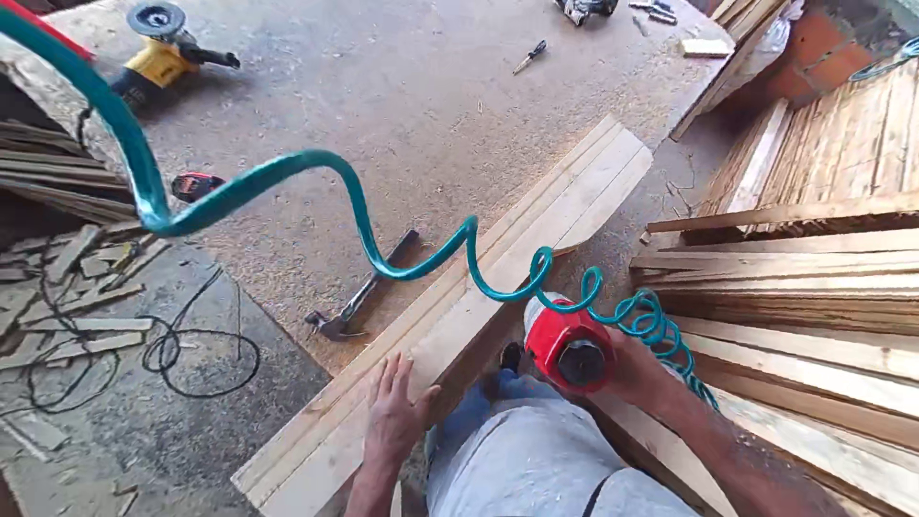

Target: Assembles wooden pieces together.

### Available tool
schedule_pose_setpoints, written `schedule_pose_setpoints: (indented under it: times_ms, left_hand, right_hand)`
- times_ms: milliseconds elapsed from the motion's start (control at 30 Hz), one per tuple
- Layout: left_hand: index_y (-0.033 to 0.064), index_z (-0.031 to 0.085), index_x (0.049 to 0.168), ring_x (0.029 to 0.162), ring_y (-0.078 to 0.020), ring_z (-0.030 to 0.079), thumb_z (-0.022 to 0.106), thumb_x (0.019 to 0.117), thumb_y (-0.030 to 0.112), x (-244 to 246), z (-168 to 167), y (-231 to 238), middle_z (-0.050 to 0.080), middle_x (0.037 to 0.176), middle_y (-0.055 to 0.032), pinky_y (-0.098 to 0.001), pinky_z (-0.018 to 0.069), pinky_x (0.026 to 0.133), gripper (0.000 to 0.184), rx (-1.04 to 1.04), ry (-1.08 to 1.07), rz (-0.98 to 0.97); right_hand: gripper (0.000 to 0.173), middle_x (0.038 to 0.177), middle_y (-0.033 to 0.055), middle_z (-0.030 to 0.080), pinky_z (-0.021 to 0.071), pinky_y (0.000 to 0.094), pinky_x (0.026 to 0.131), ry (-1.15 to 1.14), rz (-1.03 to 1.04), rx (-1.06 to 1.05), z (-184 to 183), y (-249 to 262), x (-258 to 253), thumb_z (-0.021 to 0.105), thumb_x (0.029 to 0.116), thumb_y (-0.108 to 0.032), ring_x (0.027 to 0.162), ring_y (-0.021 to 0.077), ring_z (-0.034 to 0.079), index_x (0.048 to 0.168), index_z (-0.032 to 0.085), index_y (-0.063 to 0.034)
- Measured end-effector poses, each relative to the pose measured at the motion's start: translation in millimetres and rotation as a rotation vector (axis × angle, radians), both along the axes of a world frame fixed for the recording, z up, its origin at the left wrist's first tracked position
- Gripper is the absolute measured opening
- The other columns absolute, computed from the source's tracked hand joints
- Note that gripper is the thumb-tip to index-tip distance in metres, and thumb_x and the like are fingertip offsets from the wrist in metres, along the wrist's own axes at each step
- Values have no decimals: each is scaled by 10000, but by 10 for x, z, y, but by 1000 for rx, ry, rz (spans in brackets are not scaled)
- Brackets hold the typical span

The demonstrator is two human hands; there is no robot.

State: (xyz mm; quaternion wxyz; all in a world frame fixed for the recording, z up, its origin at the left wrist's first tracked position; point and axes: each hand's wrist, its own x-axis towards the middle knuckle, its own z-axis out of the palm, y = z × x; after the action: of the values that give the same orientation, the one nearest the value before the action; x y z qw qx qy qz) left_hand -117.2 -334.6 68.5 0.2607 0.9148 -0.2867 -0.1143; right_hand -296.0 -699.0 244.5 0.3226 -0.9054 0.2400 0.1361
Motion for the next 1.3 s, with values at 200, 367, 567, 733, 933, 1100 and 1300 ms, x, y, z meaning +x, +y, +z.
schedule_pose_setpoints:
  times_ms: [200,367,567,733,933,1100,1300]
  left_hand:
    - [116,584,1450,1474,-558,312,707,765,688,-125,-217,-766,423,1578,-267,-779,222,1145,901,101,-145,24]
    - [160,538,1502,1499,-552,262,724,752,687,-36,-310,-1390,363,1616,-262,-816,184,1128,936,130,-174,10]
    - [209,528,1516,1498,-545,275,869,669,560,96,-288,-2369,393,1617,-215,-814,209,1123,979,132,-164,17]
    - [282,478,1545,1495,-578,239,812,780,210,71,-251,-2973,341,1648,-202,-819,206,1128,838,241,-112,187]
    - [332,495,1524,1508,-511,285,653,923,54,88,-211,-3112,384,1641,-141,-764,254,1154,681,295,-117,280]
    - [359,497,1520,1520,-488,276,623,933,38,98,-225,-3125,391,1641,-122,-757,230,1169,681,300,-107,308]
    - [329,492,1524,1496,-535,288,666,843,-18,141,-198,-3140,407,1621,-169,-790,238,1141,784,303,-101,286]
  right_hand:
    - [415,1102,126,735,567,613,833,16,155,-165,120,-866,695,737,897,-358,1011,329,721,1235,664,-128]
    - [367,1005,164,727,569,615,693,-25,365,-396,153,-1624,1342,620,964,-367,878,383,730,1186,661,-77]
    - [395,1065,228,710,562,600,606,-162,655,-592,-455,-2882,2675,493,1027,-259,769,429,717,1307,605,-4]
    - [460,1235,303,629,545,665,637,-265,827,-609,-1207,-3901,3980,572,988,-134,868,509,692,1410,522,44]
    - [494,1362,360,526,510,717,615,-215,915,-631,-1772,-4646,4714,552,1014,-97,889,592,650,1459,423,78]
    - [685,1521,358,361,508,769,677,-165,875,-467,-2095,-5011,4846,691,920,-50,958,631,623,1526,377,14]
    - [657,1599,310,310,466,727,998,-65,810,-358,-1880,-5116,4650,723,913,-68,1311,568,493,1508,452,-11]
